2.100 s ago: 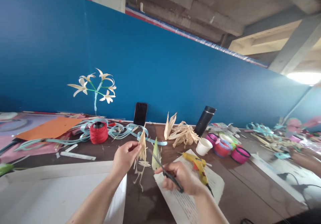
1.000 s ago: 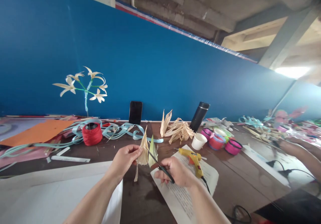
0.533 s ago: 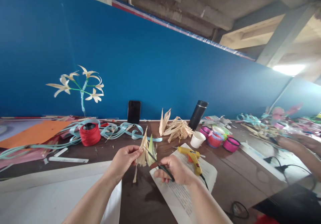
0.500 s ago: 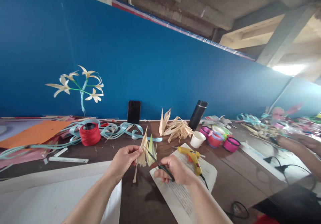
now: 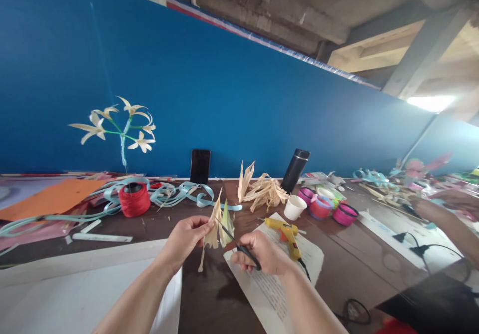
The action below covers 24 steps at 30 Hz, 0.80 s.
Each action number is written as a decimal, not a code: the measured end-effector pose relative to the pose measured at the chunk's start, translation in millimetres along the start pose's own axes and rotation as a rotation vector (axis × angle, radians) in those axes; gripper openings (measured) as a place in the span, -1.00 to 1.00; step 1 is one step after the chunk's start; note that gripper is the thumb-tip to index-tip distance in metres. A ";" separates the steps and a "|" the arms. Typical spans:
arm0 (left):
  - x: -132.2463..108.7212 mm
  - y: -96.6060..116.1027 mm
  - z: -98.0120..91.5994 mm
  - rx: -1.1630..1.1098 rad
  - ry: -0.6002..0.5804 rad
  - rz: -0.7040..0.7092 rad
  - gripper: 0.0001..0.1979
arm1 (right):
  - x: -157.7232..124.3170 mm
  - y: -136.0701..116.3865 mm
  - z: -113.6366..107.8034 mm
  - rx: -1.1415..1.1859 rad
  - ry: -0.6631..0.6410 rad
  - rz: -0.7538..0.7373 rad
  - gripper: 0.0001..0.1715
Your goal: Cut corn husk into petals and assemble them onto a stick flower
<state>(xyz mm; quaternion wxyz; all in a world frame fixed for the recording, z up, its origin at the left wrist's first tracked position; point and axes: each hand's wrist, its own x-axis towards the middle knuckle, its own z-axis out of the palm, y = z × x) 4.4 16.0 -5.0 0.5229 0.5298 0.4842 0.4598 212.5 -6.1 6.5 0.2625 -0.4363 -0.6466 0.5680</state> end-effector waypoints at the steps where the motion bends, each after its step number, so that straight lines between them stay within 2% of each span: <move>1: -0.3 0.4 0.3 -0.003 0.000 -0.001 -0.60 | -0.3 -0.6 0.1 0.002 0.000 0.012 -0.70; 16: 0.2 -1.0 -0.9 -0.045 -0.008 -0.002 -0.63 | -2.4 -8.4 2.2 -0.020 0.010 0.042 -0.76; 24: 0.1 -1.9 -0.3 -0.053 -0.008 -0.005 -0.66 | -3.9 -11.7 3.5 -0.041 0.029 0.017 -0.68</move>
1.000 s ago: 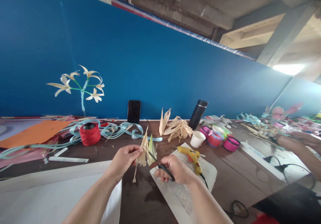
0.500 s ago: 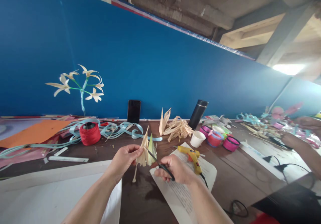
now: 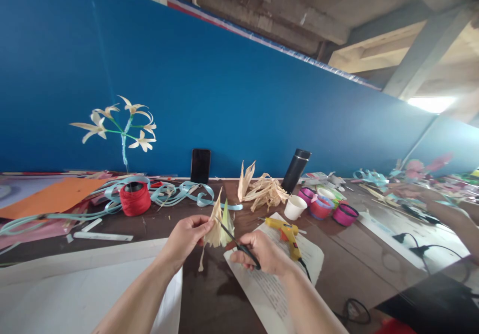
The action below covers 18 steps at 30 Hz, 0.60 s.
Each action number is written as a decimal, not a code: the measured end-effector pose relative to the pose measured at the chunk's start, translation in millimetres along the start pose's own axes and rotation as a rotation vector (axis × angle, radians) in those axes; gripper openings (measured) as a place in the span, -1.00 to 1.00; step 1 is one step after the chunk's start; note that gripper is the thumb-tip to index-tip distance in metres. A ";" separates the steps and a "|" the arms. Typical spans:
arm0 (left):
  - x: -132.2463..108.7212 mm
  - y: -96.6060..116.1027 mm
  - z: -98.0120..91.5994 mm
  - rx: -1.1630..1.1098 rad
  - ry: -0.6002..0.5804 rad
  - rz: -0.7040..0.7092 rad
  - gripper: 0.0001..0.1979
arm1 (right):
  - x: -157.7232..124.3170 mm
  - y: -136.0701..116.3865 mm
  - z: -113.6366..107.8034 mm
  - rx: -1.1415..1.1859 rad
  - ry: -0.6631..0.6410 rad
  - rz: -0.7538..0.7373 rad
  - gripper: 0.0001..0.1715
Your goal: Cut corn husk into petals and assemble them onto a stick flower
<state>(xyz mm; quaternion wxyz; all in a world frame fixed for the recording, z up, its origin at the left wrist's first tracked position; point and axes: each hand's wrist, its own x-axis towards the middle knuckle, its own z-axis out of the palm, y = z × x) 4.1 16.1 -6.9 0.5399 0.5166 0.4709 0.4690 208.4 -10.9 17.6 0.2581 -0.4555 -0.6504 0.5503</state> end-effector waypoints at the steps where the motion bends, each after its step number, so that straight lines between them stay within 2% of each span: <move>1: 0.0 -0.1 0.0 0.006 0.002 0.002 -0.66 | -0.2 -0.1 -0.2 -0.008 0.000 -0.010 -0.67; 13: -0.2 1.9 -1.4 0.068 0.010 0.011 -0.62 | -0.4 -1.1 -2.2 -0.046 -0.008 -0.020 -0.60; 18: 1.2 -0.5 -1.5 0.068 0.012 0.015 -0.63 | 2.4 2.7 -1.9 -0.035 0.003 -0.019 -0.67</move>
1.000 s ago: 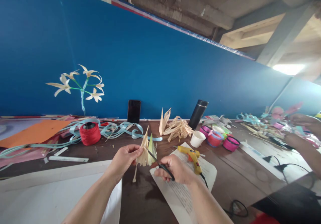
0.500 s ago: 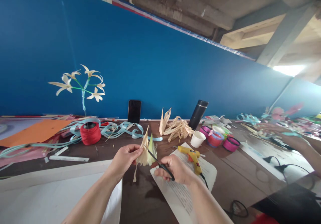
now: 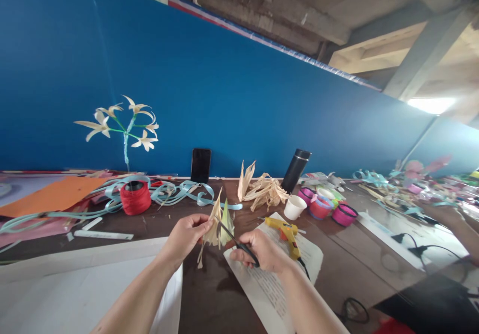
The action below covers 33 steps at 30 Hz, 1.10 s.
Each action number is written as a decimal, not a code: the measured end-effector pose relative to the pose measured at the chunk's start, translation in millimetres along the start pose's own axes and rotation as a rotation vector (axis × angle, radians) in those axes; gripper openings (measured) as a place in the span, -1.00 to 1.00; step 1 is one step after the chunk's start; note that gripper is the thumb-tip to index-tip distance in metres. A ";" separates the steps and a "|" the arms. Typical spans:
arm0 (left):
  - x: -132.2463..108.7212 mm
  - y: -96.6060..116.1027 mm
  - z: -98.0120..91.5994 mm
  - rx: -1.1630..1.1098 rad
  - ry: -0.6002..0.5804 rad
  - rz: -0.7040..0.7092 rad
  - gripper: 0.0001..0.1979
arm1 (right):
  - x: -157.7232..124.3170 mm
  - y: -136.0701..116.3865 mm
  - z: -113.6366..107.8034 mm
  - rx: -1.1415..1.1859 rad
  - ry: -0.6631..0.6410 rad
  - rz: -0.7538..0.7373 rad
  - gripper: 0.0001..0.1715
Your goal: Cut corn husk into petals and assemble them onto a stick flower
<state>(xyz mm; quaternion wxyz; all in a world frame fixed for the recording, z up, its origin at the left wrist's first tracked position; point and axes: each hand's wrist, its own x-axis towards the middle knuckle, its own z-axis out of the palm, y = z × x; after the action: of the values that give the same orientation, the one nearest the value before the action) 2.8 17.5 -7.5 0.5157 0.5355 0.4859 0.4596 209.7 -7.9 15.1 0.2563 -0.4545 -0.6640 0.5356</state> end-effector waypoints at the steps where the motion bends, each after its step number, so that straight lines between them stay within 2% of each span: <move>1: 0.3 -0.7 0.1 0.001 0.001 0.005 -0.63 | 1.6 3.2 0.2 0.005 0.001 0.002 -0.67; 6: 2.8 -3.8 -1.3 0.015 0.036 0.020 -0.62 | 9.6 22.6 -1.3 0.071 -0.029 -0.001 -0.58; 8: 4.5 -4.5 -4.8 0.033 0.115 0.029 -0.61 | 9.2 24.6 -3.9 0.062 -0.055 -0.016 -0.59; 12: 8.5 -5.8 -16.0 -0.005 0.349 0.027 -0.56 | 3.8 17.5 -11.3 0.037 -0.056 -0.055 -0.62; 15: 10.5 -7.5 -21.9 -0.060 0.470 0.036 -0.55 | 2.1 13.3 -16.3 0.104 0.072 -0.143 -0.63; 18: 11.7 -7.9 -23.2 -0.132 0.496 0.058 -0.57 | 4.4 14.5 -20.0 0.199 0.283 -0.232 -0.67; 21: 12.4 -6.3 -23.3 -0.242 0.507 0.069 -0.61 | 7.7 17.3 -22.0 0.290 0.417 -0.274 -0.68; 26: 12.6 -2.4 -27.4 -0.310 0.543 0.060 -0.64 | 11.0 17.6 -21.1 0.360 0.496 -0.266 -0.66; 33: 13.2 -2.6 -33.8 -0.125 0.650 0.037 -0.51 | 13.8 15.4 -17.1 0.349 0.529 -0.193 -0.56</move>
<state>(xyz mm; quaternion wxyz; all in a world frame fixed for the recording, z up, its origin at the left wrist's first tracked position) -29.5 34.2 -8.6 0.3570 0.3368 0.5860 0.6448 222.7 12.6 3.5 0.5435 -0.4623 -0.5124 0.4779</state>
